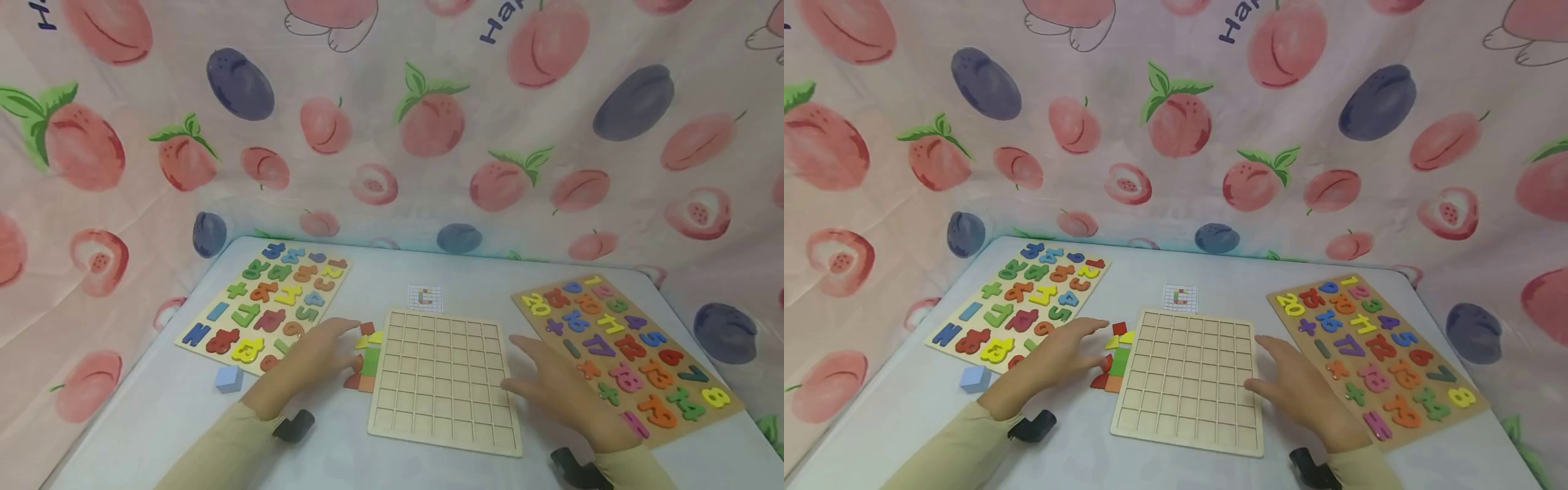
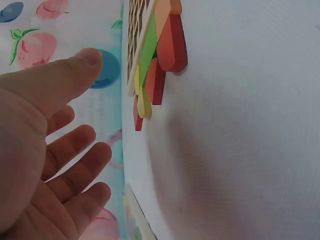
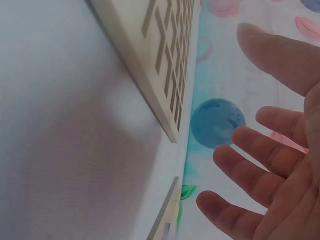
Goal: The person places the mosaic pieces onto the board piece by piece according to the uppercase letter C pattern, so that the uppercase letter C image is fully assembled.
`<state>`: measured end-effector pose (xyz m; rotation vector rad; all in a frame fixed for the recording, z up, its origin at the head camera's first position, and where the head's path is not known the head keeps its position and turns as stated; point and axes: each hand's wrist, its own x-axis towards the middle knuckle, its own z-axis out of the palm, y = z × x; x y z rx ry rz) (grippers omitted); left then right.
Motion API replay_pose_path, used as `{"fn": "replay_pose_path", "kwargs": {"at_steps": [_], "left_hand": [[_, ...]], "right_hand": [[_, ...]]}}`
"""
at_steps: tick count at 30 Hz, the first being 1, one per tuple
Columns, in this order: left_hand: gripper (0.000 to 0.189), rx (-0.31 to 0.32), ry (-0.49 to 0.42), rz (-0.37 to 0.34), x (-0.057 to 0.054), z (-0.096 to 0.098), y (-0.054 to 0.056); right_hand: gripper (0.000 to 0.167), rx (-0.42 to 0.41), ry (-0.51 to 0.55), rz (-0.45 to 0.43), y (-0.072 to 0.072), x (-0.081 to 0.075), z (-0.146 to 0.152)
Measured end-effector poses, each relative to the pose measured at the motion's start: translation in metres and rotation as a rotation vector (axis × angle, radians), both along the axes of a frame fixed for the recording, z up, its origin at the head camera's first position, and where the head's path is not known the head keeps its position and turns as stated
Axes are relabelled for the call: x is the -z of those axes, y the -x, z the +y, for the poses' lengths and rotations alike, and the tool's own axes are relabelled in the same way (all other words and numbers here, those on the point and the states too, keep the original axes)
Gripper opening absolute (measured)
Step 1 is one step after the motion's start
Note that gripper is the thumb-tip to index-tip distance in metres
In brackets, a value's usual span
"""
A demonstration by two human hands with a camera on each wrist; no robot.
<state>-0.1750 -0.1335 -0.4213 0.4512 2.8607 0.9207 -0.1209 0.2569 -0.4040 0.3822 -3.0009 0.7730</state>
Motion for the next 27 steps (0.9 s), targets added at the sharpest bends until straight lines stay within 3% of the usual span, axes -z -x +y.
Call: {"fn": "replay_pose_path", "kwargs": {"at_steps": [5, 10, 14, 20, 27], "left_hand": [[0.054, -0.049, -0.047, -0.079, 0.003, 0.005, 0.003], [0.05, -0.073, -0.061, -0.129, 0.007, 0.007, 0.007], [0.043, -0.057, -0.066, -0.127, 0.012, 0.007, 0.012], [0.034, -0.014, -0.068, -0.111, 0.016, 0.008, 0.021], [0.035, 0.037, -0.028, -0.1, 0.023, 0.011, 0.03]], "right_hand": [[0.073, 0.011, -0.017, -0.033, 0.001, 0.001, -0.002], [0.076, 0.025, -0.001, -0.174, 0.004, 0.003, -0.004], [0.08, 0.047, 0.028, -0.262, 0.006, 0.005, -0.007], [0.079, 0.063, 0.036, -0.275, 0.009, 0.008, -0.009], [0.077, 0.044, 0.073, -0.302, 0.011, 0.015, -0.008]]}}
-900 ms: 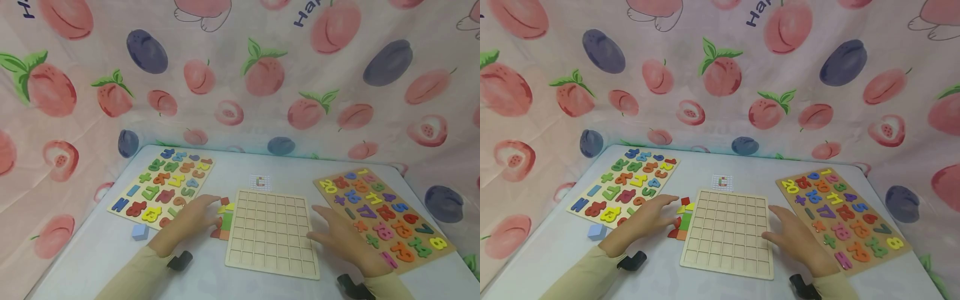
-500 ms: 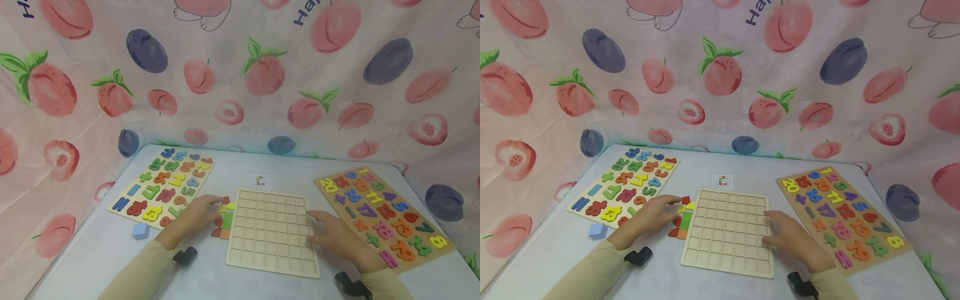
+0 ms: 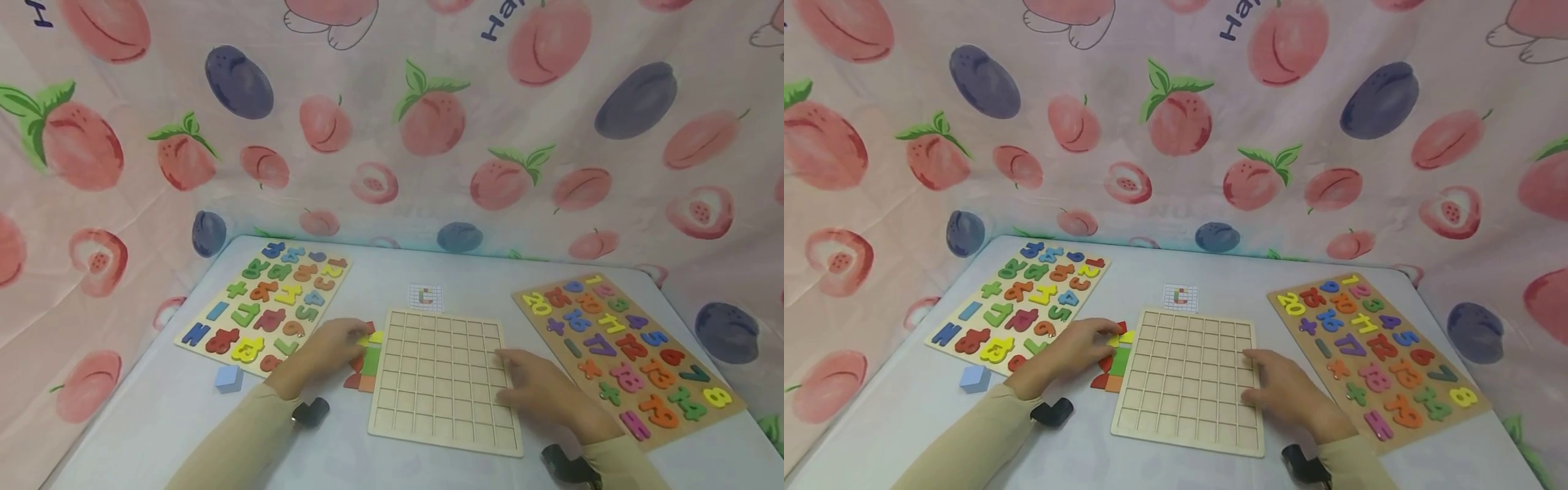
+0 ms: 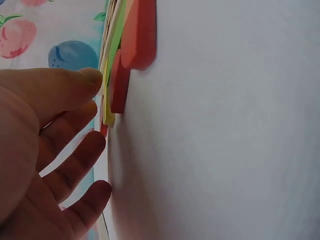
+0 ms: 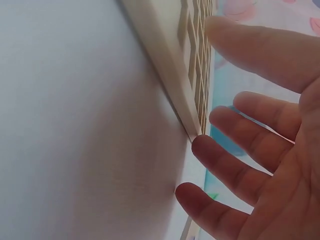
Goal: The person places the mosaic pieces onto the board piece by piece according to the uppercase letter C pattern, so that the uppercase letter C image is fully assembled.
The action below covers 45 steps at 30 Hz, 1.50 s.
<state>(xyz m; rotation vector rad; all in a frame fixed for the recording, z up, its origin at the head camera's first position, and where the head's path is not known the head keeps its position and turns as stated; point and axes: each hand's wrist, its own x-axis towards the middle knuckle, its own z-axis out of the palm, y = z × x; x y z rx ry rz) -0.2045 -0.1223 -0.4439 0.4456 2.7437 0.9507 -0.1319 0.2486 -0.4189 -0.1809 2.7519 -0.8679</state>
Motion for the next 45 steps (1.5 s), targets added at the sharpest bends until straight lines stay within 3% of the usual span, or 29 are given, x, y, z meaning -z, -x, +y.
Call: {"fn": "replay_pose_path", "kwargs": {"at_steps": [15, 30, 39, 45], "left_hand": [[0.034, 0.0, 0.024, -0.048, -0.0006, -0.0007, -0.0017], [0.032, -0.032, -0.011, -0.046, -0.0016, -0.003, -0.0022], [0.034, -0.052, -0.015, -0.076, -0.0028, -0.0026, -0.0024], [0.033, -0.062, -0.01, -0.058, -0.0005, -0.0009, 0.0002]], "right_hand": [[0.071, -0.068, -0.054, 0.052, 0.0013, 0.0074, 0.0011], [0.074, -0.041, -0.048, 0.015, 0.0023, 0.0088, 0.0003], [0.073, -0.047, -0.037, 0.049, 0.002, 0.0103, 0.0013], [0.073, -0.047, -0.036, 0.042, 0.0017, 0.0103, 0.0018]]}}
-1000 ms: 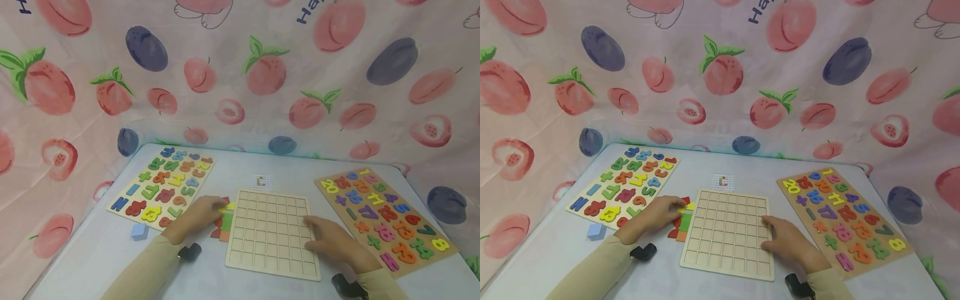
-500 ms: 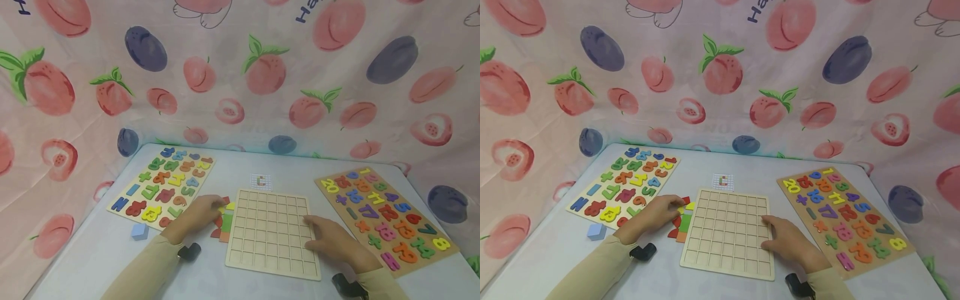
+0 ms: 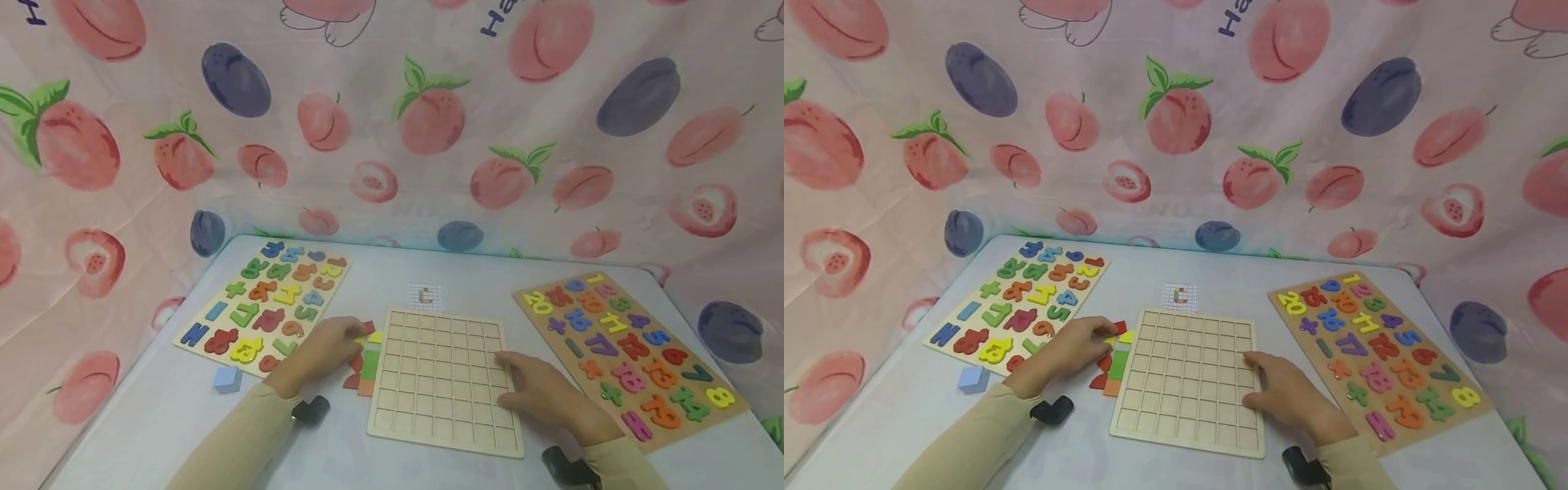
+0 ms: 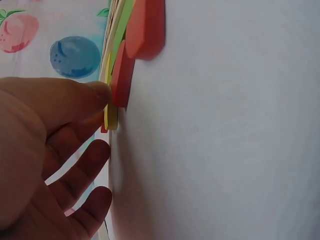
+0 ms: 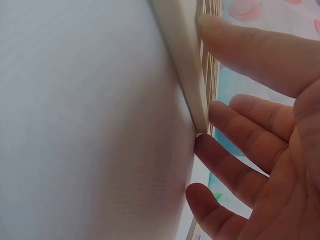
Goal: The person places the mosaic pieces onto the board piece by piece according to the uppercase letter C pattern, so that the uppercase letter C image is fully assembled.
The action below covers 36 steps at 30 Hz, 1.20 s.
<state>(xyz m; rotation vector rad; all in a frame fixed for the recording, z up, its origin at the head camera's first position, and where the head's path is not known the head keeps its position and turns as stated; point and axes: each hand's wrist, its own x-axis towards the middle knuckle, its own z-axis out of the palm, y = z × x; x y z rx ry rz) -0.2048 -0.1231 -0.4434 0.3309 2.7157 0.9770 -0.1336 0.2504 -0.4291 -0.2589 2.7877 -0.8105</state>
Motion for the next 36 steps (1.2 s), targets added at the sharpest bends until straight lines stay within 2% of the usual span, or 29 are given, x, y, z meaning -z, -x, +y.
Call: {"fn": "replay_pose_path", "kwargs": {"at_steps": [7, 14, 21, 30, 36], "left_hand": [[0.033, -0.018, 0.013, -0.028, 0.0, 0.001, 0.001], [0.032, -0.035, 0.018, -0.056, 0.002, 0.0, -0.003], [0.032, -0.026, 0.015, -0.043, -0.001, 0.001, -0.001], [0.036, -0.049, 0.001, -0.023, -0.008, 0.006, 0.001], [0.032, 0.027, -0.016, 0.008, -0.01, 0.019, 0.007]], "right_hand": [[0.074, 0.009, -0.003, -0.02, 0.0, -0.002, 0.0], [0.075, 0.023, 0.002, -0.052, -0.002, -0.003, -0.002], [0.074, 0.019, 0.01, -0.028, -0.002, -0.002, -0.001], [0.074, 0.004, -0.015, -0.033, 0.0, -0.004, -0.001], [0.073, 0.009, -0.015, -0.037, -0.002, -0.005, -0.002]]}}
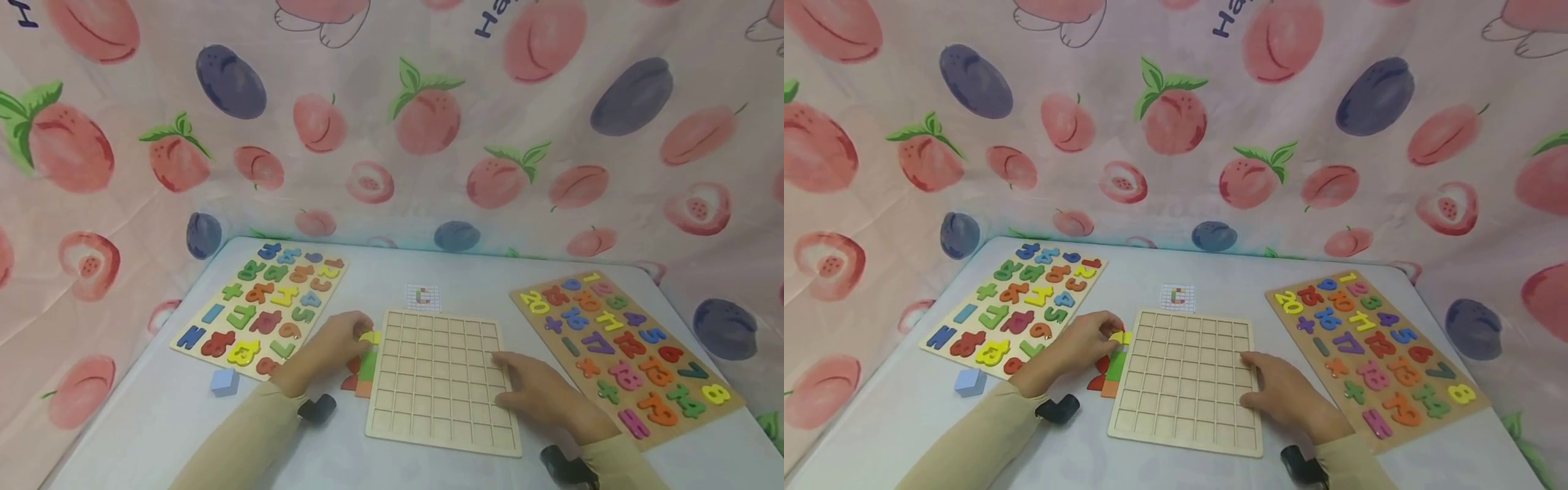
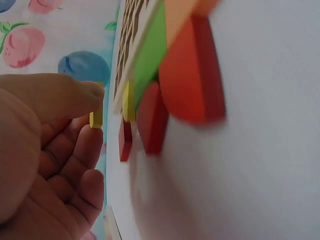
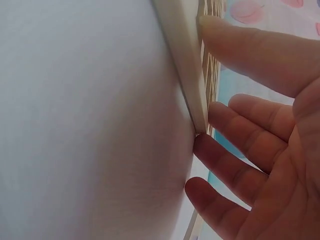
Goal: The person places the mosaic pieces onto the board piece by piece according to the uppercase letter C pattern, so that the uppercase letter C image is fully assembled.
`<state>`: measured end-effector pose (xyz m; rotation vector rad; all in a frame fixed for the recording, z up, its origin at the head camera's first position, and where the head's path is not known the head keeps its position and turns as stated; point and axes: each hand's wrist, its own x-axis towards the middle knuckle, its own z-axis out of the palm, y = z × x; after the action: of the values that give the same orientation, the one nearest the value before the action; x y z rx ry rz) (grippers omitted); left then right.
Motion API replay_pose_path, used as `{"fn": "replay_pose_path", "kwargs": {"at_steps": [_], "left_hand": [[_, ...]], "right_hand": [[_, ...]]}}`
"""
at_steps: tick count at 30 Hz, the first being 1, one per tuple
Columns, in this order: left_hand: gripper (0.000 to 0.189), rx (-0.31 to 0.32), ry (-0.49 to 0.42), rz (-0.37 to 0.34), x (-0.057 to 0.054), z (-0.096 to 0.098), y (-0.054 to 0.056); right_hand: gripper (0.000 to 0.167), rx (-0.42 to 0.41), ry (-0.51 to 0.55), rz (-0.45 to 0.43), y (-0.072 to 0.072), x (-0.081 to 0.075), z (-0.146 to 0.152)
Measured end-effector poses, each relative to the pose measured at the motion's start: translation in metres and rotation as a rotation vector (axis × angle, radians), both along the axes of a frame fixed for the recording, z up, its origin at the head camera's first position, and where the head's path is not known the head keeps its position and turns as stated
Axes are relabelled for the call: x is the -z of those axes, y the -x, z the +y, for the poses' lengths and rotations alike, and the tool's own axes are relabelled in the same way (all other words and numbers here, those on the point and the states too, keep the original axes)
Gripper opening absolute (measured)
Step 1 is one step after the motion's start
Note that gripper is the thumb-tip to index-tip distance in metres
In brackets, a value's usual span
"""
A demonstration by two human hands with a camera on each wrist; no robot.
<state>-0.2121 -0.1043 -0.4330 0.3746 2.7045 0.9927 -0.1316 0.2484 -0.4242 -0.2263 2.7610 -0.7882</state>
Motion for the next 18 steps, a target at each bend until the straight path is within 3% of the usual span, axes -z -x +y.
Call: {"fn": "replay_pose_path", "kwargs": {"at_steps": [7, 18], "left_hand": [[0.03, 0.089, -0.038, 0.096, 0.001, 0.014, 0.003], [0.029, 0.131, -0.055, 0.062, 0.002, 0.037, 0.004]], "right_hand": [[0.071, -0.006, -0.01, 0.015, -0.002, 0.0, -0.001], [0.08, -0.034, -0.015, -0.011, 0.002, -0.001, 0.003]]}}
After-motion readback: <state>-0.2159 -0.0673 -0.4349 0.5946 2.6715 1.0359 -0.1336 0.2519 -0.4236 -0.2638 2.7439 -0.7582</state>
